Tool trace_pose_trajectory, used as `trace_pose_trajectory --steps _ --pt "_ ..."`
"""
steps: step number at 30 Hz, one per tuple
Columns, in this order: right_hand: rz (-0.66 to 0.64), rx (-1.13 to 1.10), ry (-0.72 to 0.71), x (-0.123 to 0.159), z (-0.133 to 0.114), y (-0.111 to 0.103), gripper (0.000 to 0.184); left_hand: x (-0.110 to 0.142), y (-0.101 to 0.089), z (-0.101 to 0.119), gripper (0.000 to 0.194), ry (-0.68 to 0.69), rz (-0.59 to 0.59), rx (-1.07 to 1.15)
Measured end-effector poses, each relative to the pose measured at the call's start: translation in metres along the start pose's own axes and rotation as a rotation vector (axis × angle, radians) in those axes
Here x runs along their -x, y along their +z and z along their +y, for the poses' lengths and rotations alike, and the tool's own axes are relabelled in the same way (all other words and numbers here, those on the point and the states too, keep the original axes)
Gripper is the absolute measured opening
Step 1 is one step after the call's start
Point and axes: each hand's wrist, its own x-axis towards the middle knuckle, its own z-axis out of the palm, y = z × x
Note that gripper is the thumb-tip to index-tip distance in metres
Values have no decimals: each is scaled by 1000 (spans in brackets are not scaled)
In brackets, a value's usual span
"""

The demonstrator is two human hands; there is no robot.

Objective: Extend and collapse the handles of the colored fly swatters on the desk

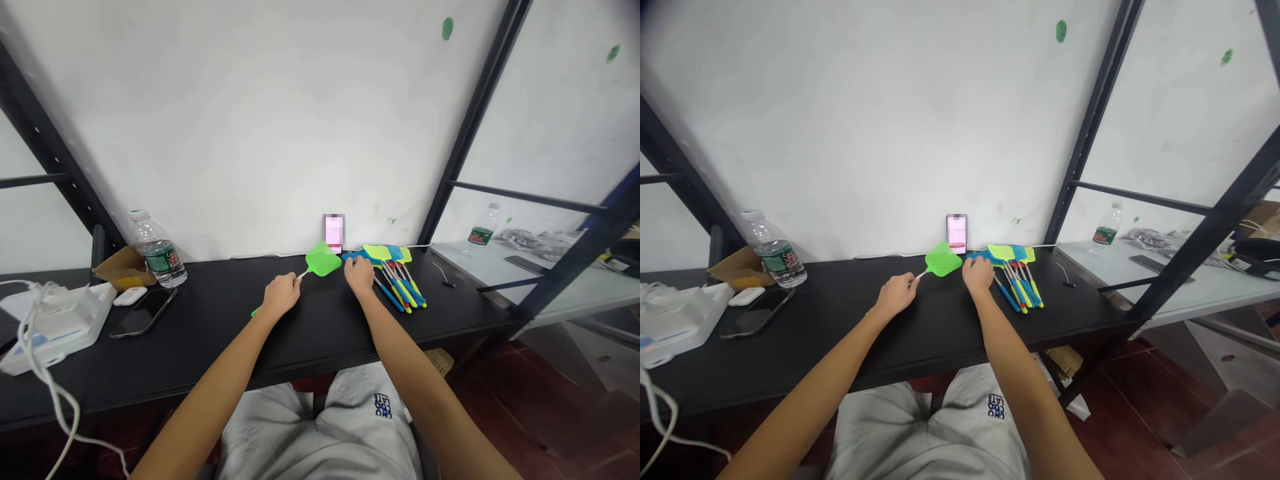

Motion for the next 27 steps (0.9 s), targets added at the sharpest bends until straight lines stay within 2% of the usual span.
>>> trace_pose_trajectory --steps 3,6,12,19,24,27 --pt "50 50 91 0 0 -4 26 -3 -5 -8 39 -98 48 -18" --pt "18 75 135 -1 1 -5 32 -6 -9 -17 38 -168 74 -47" --pt "-66 148 190 -7 8 -2 43 -12 -8 -31 35 -293 22 -82" --pt "-122 287 134 -5 9 -6 41 -16 -5 -36 32 -337 -2 -87" --pt "-131 300 116 -4 8 -6 42 -16 -5 -37 30 -337 -36 -97" --pt "-183 294 105 -3 8 -6 38 -15 -5 -39 31 -351 -31 -113"
